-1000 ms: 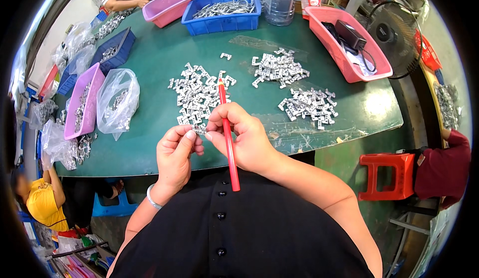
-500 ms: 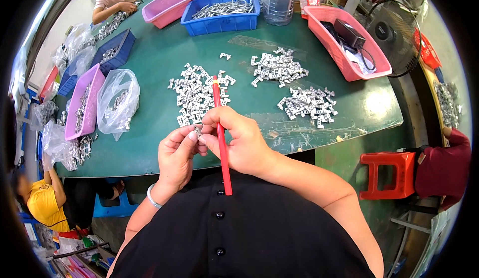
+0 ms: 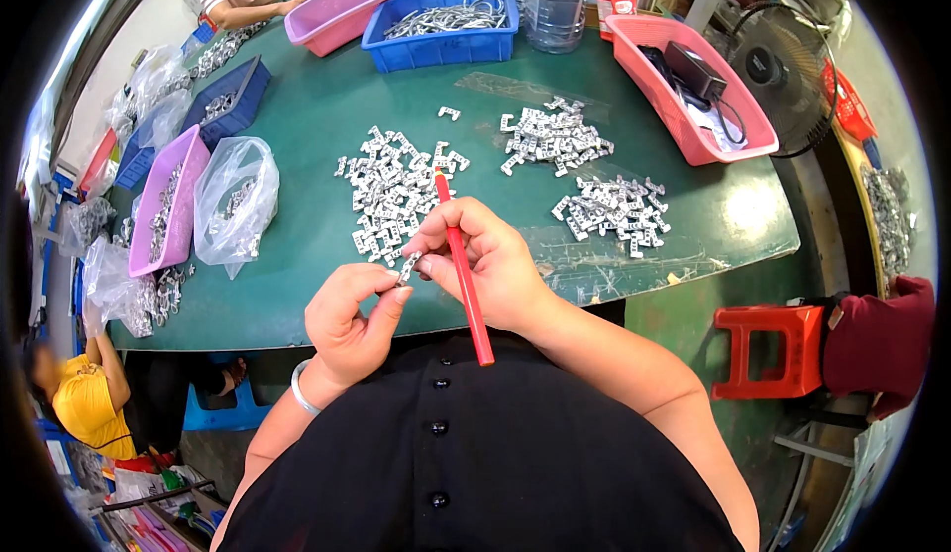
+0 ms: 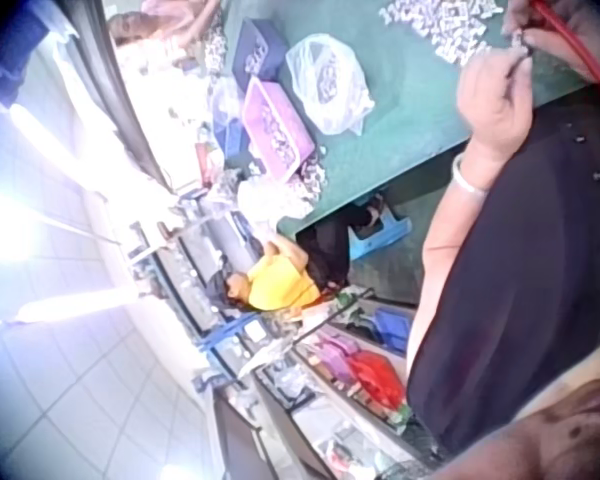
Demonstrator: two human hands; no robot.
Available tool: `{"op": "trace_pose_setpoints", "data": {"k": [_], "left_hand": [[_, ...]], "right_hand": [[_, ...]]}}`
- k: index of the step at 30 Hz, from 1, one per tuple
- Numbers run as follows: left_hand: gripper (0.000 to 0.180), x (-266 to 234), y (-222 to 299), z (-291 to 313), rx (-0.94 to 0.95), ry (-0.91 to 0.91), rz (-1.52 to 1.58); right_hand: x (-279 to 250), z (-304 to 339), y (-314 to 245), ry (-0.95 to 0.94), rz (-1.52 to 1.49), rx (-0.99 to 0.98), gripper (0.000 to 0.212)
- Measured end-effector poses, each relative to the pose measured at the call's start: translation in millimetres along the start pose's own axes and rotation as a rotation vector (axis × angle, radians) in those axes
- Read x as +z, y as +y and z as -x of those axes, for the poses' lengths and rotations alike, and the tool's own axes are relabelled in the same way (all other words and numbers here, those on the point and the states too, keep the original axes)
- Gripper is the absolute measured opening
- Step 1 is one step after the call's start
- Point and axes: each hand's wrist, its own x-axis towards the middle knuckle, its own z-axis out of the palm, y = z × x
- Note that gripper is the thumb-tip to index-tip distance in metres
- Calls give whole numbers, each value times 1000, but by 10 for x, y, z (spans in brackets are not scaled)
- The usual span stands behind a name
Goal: The person checks small metal components on a workbench using a red pencil, looks at a smartphone held by a coworker, and resumes checking the metal components with the pencil.
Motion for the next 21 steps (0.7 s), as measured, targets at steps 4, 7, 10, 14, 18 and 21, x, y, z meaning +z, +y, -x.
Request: {"op": "trace_pose_setpoints", "data": {"k": [4,7,10,14,18,21], "left_hand": [[17,5,7,-2,28,4,-19],[17,6,13,-4,28,-1,-22],[17,1,4,12,28,1,-41],[18,38,-41,39,-13,102,20],[21,83,-106,154,-276,169,245],[28,86,-79,136,-430,97,513]], "right_hand": [[15,3,14,18,-64,27,23],[-1,9,33,-9,-57,16,26],[4,13,22,-13,-64,15,26],[3,33,17,-7,10,-1,25],[59,55,-32,15,148,-26,25],[35,55,-25,-13,311,-126,24]]}}
